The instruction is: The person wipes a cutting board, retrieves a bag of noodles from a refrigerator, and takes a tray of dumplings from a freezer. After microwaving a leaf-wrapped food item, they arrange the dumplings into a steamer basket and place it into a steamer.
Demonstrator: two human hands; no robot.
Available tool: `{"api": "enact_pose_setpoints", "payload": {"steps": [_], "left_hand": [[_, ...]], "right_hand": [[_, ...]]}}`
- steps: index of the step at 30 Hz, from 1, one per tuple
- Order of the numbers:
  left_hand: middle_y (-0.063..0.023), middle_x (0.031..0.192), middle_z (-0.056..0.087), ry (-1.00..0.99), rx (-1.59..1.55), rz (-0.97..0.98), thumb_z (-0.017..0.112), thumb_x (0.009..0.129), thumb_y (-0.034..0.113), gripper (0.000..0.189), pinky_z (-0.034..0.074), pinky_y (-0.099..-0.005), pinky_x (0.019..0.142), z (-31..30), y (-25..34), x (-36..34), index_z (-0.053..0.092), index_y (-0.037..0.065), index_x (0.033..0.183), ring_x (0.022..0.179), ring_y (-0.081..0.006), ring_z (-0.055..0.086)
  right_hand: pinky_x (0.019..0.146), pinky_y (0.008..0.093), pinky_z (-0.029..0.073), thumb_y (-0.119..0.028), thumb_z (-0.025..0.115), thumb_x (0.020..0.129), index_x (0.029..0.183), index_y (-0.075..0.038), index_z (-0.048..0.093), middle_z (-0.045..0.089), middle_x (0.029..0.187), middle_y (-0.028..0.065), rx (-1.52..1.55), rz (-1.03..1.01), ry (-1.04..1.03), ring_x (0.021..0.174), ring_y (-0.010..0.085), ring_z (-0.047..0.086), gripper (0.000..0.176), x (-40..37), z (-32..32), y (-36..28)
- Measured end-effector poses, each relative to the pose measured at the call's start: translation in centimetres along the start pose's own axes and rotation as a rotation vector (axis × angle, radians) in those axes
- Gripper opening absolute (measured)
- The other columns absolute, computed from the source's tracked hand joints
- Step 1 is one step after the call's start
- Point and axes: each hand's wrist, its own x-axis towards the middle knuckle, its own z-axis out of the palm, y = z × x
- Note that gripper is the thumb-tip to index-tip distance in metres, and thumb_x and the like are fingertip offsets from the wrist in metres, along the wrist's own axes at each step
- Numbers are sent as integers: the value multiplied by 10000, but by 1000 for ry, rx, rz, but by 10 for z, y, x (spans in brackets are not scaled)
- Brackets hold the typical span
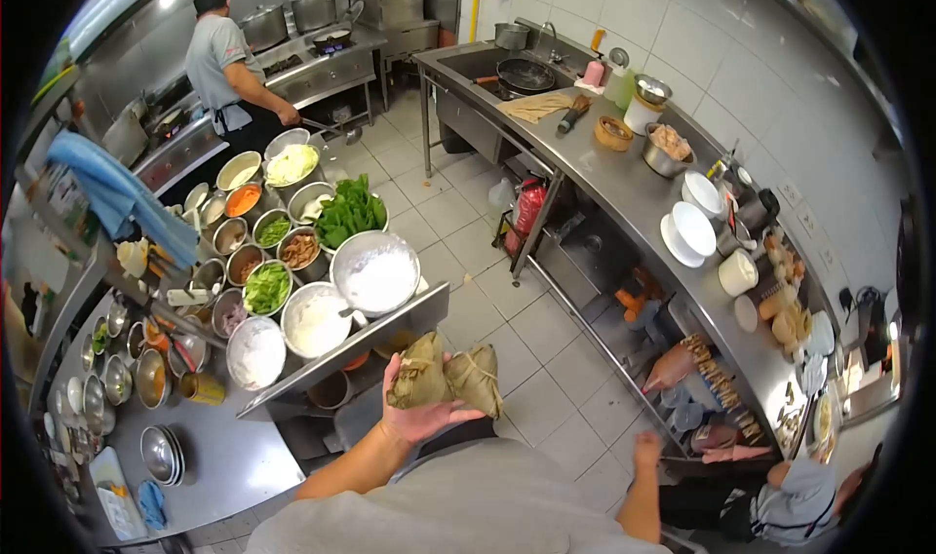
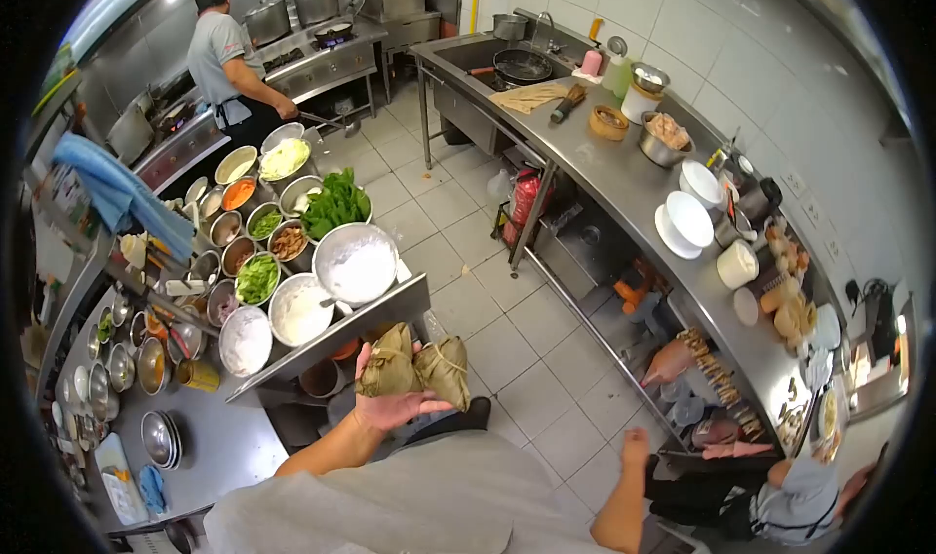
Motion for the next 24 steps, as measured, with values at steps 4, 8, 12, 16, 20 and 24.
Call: {"api": "enact_pose_setpoints", "payload": {"steps": [4,8,12,16,20,24], "left_hand": [[-113,1639,429,-61,21,-36,499,891,799,833,241,-770,1182,17,29,118,602,210,1471,1520,-475,314],[-134,1640,420,-42,59,-26,500,894,799,828,273,-763,1174,39,48,215,598,209,1468,1501,-487,344],[-136,1619,439,6,75,46,534,880,812,835,292,-774,1164,36,63,289,615,195,1437,1495,-500,349],[-158,1619,427,109,21,172,574,866,791,825,282,-769,1174,24,80,350,623,181,1420,1496,-509,335],[-163,1605,442,215,18,303,586,869,782,812,268,-780,1172,40,105,409,639,169,1398,1501,-502,334],[-173,1603,442,248,77,446,557,873,801,820,263,-781,1173,55,145,452,641,170,1390,1504,-497,337]], "right_hand": [[1197,481,390,-464,774,885,1446,-32,599,498,1529,296,-196,-207,-394,1448,449,445,729,0,40,-182],[1167,473,424,-430,778,890,1426,-51,622,503,1527,286,-83,-342,-456,1433,441,462,675,33,39,-288],[1105,449,479,-412,785,891,1404,-56,641,535,1502,267,61,-316,-527,1360,397,551,641,125,52,-322],[1012,372,530,-355,755,946,1396,-53,647,634,1408,211,260,-256,-730,1211,272,660,552,235,64,-397],[976,357,547,-272,744,978,1432,-61,625,675,1369,152,411,-476,-994,1171,219,666,515,314,53,-535],[1019,380,532,-206,788,946,1583,-95,453,575,1500,142,403,-734,-1431,1231,237,629,728,371,79,-675]]}}
